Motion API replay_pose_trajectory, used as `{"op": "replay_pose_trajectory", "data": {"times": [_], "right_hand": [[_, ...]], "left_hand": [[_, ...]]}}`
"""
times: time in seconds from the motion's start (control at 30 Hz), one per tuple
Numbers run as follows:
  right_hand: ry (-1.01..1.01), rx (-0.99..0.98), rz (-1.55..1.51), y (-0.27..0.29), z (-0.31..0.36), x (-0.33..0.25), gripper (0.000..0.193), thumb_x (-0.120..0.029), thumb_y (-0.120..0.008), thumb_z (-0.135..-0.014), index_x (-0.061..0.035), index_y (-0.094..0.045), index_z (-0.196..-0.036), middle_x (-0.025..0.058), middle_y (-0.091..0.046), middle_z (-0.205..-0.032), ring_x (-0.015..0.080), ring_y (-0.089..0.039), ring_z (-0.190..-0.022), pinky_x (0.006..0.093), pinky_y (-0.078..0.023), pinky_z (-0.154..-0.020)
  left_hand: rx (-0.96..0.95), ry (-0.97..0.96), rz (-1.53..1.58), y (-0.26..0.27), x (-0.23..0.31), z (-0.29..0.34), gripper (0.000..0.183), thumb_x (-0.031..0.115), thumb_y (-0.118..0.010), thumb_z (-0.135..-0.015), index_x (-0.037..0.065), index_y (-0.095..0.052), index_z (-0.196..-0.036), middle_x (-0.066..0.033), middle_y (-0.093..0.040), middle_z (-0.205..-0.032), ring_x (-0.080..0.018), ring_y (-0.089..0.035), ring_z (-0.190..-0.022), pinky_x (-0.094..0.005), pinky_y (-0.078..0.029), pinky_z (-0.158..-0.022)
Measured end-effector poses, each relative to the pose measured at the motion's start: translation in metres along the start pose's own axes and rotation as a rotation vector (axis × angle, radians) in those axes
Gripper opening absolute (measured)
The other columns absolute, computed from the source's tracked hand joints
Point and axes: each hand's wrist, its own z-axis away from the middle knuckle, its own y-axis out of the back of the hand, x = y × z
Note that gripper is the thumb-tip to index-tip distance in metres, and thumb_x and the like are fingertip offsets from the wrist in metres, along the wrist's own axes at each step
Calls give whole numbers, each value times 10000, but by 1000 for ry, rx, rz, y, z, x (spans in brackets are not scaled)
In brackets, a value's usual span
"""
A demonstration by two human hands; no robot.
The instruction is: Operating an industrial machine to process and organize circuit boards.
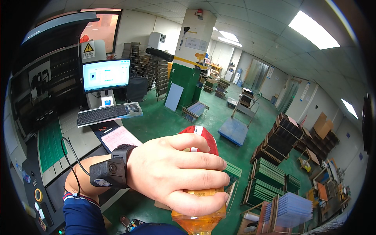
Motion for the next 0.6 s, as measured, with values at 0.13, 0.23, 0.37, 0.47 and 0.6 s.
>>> {"op": "replay_pose_trajectory", "data": {"times": [0.13, 0.23, 0.37, 0.47, 0.6], "right_hand": [[-5, -2, -176, 1, -8, 8, 147, -185, -488, -881, -116, -608, -832, 62, -571, -676, 205, -510, -572, 381, -410, -487], [39, -3, 16, 2, -7, 8, 151, -200, -488, -882, -126, -617, -858, 60, -593, -717, 203, -529, -608, 377, -431, -527], [186, 11, 470, 5, -2, 5, 164, -218, -487, -884, -139, -630, -893, 58, -623, -771, 201, -554, -654, 372, -459, -580], [231, 12, 588, 6, 7, -1, 172, -228, -487, -885, -146, -637, -910, 57, -637, -798, 200, -567, -678, 369, -473, -607], [373, 80, 816, 5, 21, -9, 129, -186, -517, -830, -144, -634, -866, 97, -649, -870, 261, -607, -752, 397, -484, -659]], "left_hand": [[-1, 2, 1, 2, -1, 0, 242, 132, -583, -821, 144, -479, -1039, -70, -640, -997, -226, -644, -860, -332, -440, -707], [-5, 2, -1, -1, -2, 1, 251, 131, -592, -815, 146, -479, -1039, -70, -640, -999, -227, -644, -863, -334, -440, -708], [6, 12, -6, 0, -2, 2, 259, 133, -598, -809, 148, -479, -1039, -69, -640, -1000, -227, -645, -859, -336, -440, -708], [9, 17, -10, 0, -3, 5, 259, 134, -598, -810, 149, -478, -1039, -68, -639, -1000, -226, -644, -859, -336, -441, -707], [5, 20, -11, 2, -2, 5, 251, 136, -593, -817, 151, -476, -1038, -64, -639, -1001, -224, -643, -863, -335, -442, -703]]}}
